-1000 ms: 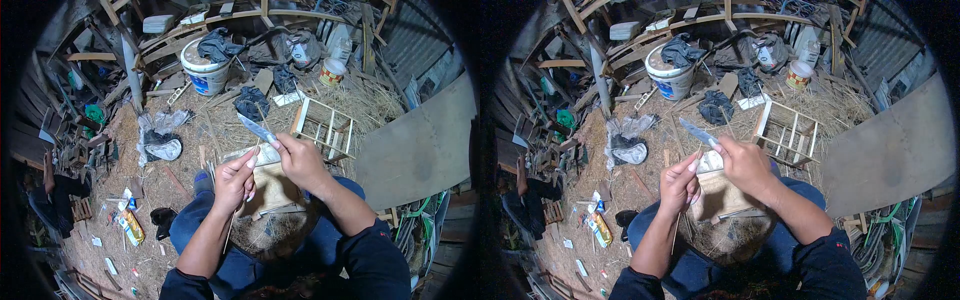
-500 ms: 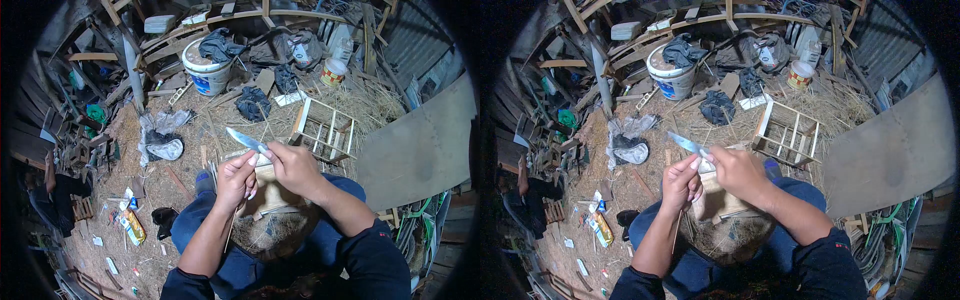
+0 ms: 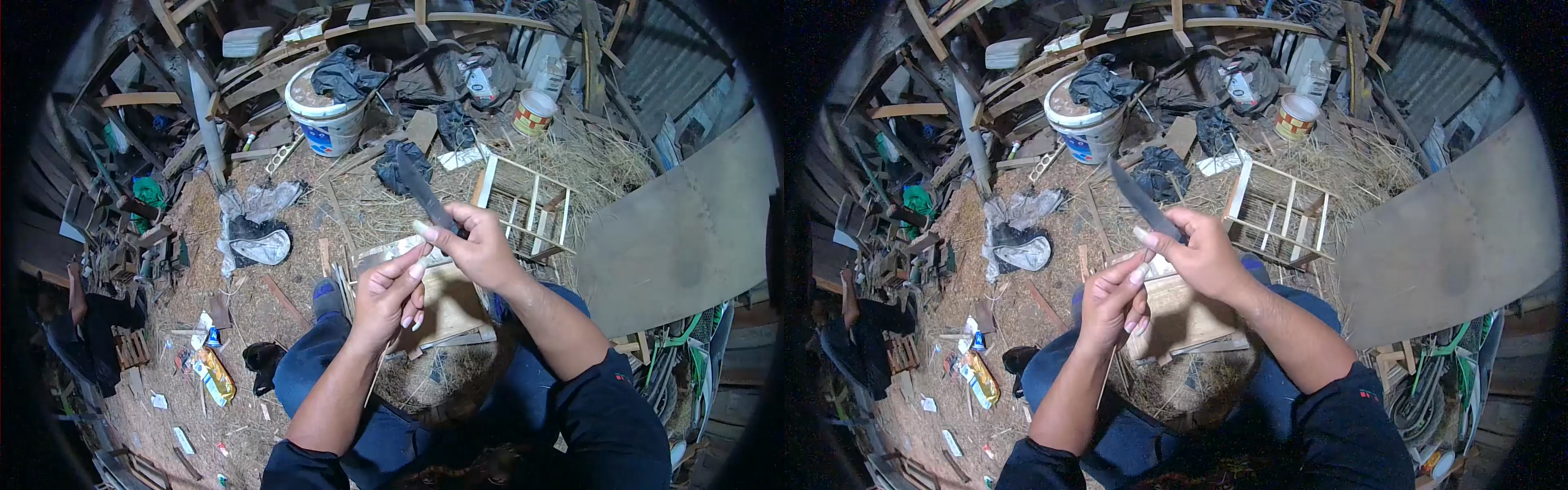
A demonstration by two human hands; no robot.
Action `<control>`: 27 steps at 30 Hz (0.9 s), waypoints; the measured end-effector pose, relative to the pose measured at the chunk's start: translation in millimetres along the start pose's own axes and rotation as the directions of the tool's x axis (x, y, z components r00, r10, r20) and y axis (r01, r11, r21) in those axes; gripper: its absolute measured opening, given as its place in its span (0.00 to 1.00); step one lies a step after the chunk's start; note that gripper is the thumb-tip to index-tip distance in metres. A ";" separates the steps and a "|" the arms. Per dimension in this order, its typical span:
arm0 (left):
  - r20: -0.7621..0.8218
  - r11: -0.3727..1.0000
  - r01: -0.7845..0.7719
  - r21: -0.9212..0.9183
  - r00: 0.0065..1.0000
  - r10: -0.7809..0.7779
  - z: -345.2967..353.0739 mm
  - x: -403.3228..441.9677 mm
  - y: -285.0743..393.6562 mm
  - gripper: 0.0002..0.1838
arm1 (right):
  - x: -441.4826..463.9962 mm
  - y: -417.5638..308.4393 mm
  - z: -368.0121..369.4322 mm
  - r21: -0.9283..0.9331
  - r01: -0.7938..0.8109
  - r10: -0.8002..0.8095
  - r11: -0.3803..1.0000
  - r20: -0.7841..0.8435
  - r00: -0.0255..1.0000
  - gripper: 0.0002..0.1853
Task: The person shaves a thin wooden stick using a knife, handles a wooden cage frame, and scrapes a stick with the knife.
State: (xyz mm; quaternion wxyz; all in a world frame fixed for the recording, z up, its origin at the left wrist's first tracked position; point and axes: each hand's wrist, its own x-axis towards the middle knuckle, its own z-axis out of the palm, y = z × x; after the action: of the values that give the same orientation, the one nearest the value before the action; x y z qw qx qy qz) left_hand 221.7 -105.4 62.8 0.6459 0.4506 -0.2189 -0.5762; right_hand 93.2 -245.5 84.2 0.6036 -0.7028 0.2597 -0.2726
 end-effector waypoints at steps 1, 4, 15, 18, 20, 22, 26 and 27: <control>0.030 1.000 -0.007 0.001 1.000 0.007 -1.1 0.2 -1.7 0.19 | 1.4 -1.6 -2.6 0.070 -0.047 0.049 0.996 -0.026 0.998 0.13; 0.034 0.999 -0.010 0.032 0.999 0.009 -1.4 0.4 -3.0 0.19 | 7.4 0.0 -7.9 0.179 -0.071 0.086 0.981 -0.079 0.993 0.12; 0.061 0.989 -0.051 0.136 0.997 0.043 4.4 -8.6 -14.7 0.19 | -15.5 -11.2 -29.5 0.141 -0.143 0.175 0.980 -0.247 0.953 0.15; 0.095 0.993 -0.045 0.111 0.995 0.034 8.5 -14.8 -20.2 0.17 | -54.7 -18.1 -44.9 0.203 -0.191 0.241 0.960 -0.266 0.933 0.12; 0.117 0.999 -0.015 0.040 0.993 0.010 10.0 -19.0 -23.8 0.17 | -90.0 -24.1 -51.9 0.219 -0.220 0.266 0.951 -0.213 0.940 0.13; 0.115 0.998 0.014 0.059 0.993 -0.020 21.1 -26.9 -28.7 0.16 | -128.4 -19.9 -52.7 0.306 -0.256 0.323 0.917 -0.188 0.928 0.14; 0.175 0.985 0.173 0.025 0.969 -0.175 52.8 -49.4 -63.4 0.14 | -204.9 1.0 -50.7 0.497 -0.354 0.474 0.792 -0.136 0.870 0.19; 0.137 0.976 0.216 -0.021 0.968 -0.211 61.0 -55.9 -73.9 0.14 | -222.5 -0.7 -45.8 0.512 -0.355 0.490 0.782 -0.154 0.858 0.21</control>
State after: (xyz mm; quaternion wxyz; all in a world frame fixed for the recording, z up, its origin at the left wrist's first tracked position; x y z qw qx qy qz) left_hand 118.9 -67.8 44.7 0.5718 0.4201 -0.2018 -0.6751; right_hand -98.1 -123.3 75.0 0.7573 -0.4139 0.4209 -0.2793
